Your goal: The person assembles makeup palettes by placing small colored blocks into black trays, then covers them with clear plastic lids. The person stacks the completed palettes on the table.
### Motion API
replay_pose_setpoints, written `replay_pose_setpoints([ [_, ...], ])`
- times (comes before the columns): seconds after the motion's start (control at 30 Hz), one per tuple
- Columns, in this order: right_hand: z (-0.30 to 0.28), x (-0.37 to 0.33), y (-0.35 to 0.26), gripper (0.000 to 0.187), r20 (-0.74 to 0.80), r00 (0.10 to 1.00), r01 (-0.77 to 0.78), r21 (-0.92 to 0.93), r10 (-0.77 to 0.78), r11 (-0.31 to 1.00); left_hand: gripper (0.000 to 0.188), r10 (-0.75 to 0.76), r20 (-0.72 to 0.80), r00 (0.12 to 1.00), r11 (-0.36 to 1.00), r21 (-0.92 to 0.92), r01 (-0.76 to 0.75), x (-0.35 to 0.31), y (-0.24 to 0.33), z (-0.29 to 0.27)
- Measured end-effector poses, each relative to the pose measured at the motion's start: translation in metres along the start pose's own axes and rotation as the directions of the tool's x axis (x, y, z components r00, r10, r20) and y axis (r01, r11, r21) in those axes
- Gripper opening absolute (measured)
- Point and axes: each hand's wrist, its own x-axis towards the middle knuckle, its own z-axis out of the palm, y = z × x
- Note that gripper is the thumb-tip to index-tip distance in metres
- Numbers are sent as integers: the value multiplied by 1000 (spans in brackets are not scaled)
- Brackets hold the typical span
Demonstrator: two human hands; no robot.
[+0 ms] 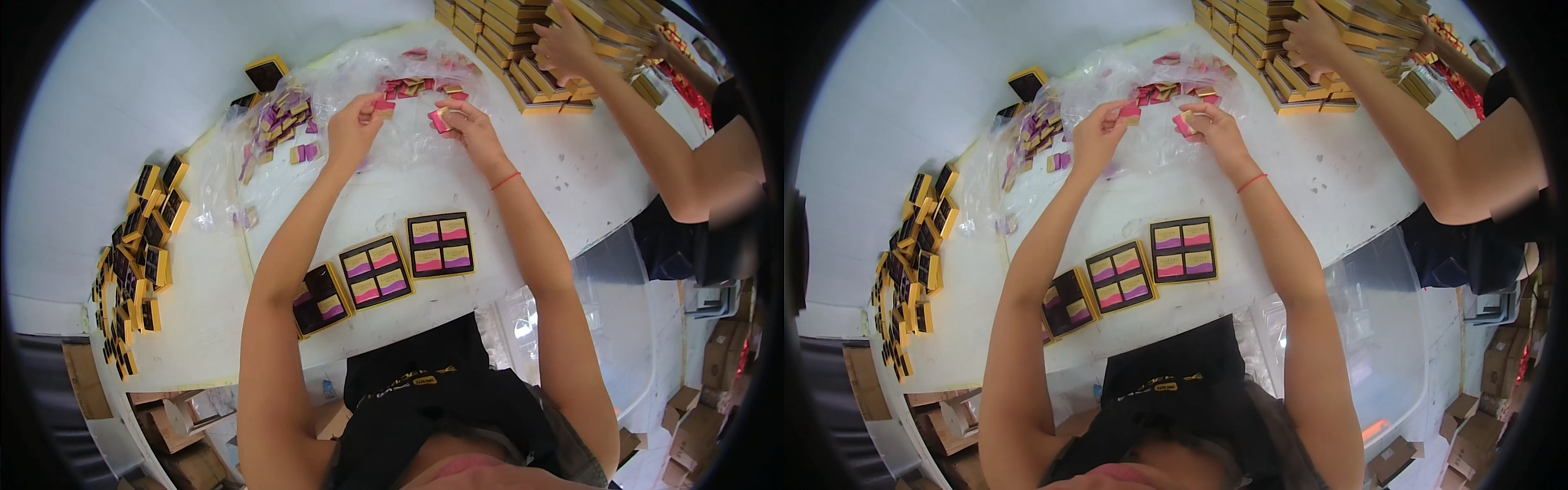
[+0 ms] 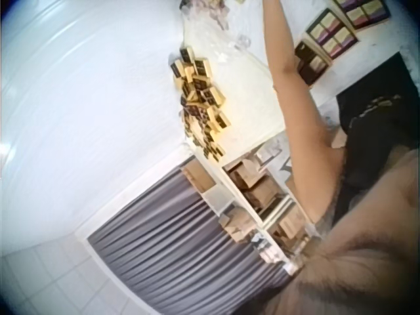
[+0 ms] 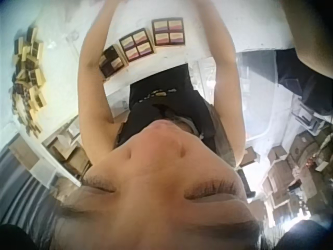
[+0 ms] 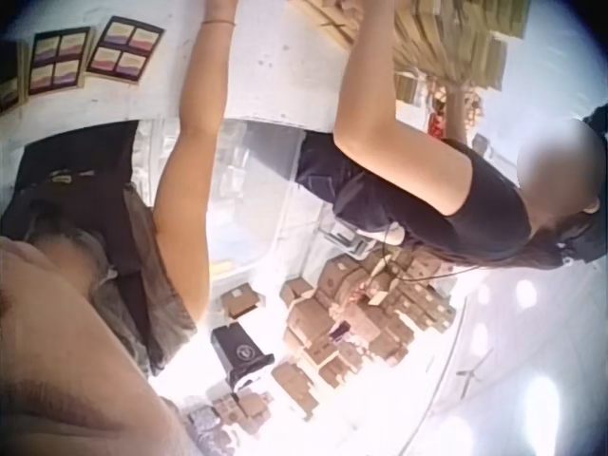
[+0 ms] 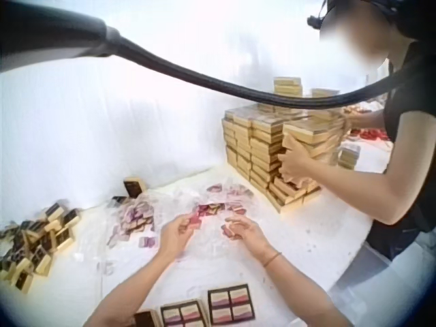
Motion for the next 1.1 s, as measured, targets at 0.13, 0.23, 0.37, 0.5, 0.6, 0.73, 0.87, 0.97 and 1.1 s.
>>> replay_pose_setpoints([
  [0.13,9,-15,-12,24,104,993,63,-14,-61,998,27,-271,149,951,801,-513,309,-76,51,-60],
  [0.23,40,-36,-30,26,281,952,149,-81,-121,986,27,-406,146,902,725,-549,415,-134,70,-108],
  [0.37,102,-79,-38,21,543,834,171,-86,-98,982,16,-579,133,805,648,-524,552,-215,65,-149],
  [0.5,161,-121,-39,22,743,669,353,-272,-39,895,13,-582,29,813,698,-495,518,-279,62,-176],
  [0.6,188,-136,-27,17,788,616,419,-350,21,838,29,-614,-32,789,676,-537,504,-298,74,-183],
  [0.73,204,-142,-15,14,795,606,463,-376,22,803,46,-592,-23,806,670,-570,476,-303,75,-187],
  [0.87,207,-142,-1,11,779,627,472,-368,-11,801,46,-491,-77,868,785,-471,402,-308,62,-181],
  [0.97,208,-146,3,11,786,617,558,-398,-43,728,44,-454,-113,884,814,-456,360,-300,64,-177],
  [1.1,205,-145,7,14,859,492,788,-371,-142,492,31,-425,-140,894,873,-325,364,-296,63,-172],
])
